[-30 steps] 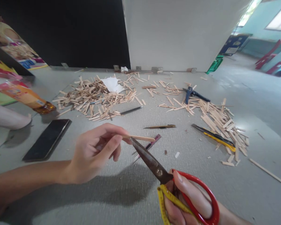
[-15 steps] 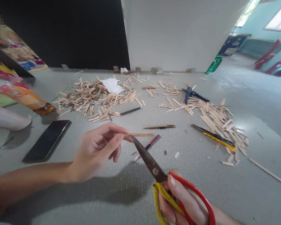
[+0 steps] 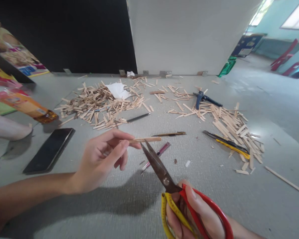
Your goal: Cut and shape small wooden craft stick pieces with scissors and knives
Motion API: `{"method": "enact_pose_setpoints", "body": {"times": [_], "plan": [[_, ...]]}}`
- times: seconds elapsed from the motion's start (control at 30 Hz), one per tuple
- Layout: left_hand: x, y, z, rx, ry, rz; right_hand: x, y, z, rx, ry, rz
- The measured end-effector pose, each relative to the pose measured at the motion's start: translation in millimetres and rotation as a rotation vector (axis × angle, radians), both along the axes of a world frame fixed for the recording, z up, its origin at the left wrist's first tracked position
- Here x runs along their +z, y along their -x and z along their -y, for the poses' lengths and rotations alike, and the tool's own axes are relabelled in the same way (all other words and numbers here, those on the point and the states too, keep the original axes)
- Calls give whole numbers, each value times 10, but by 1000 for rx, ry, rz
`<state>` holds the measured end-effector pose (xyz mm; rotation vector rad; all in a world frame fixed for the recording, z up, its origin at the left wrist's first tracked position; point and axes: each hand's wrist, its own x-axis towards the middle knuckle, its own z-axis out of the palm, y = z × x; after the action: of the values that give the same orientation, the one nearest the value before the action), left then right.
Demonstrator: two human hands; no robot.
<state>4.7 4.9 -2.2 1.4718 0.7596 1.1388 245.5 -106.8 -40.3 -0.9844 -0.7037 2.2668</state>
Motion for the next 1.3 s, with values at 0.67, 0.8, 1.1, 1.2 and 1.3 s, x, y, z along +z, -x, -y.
{"method": "enact_pose_setpoints", "body": {"times": [0.67,0.8,1.1,1.2,1.3], "plan": [[-54,8,18,-50,-51,-32,-200,22,-1,-9,5,-185],[-39,10,16,-39,-49,-49,-196,65,-41,26,4,-273],[-21,13,12,-24,-27,-54,-322,32,-6,-2,46,-418],[-12,21,3,-23,-20,-55,-255,32,-45,19,17,-349],[-4,24,-6,-20,-7,-60,-173,47,-79,31,-13,-256]]}}
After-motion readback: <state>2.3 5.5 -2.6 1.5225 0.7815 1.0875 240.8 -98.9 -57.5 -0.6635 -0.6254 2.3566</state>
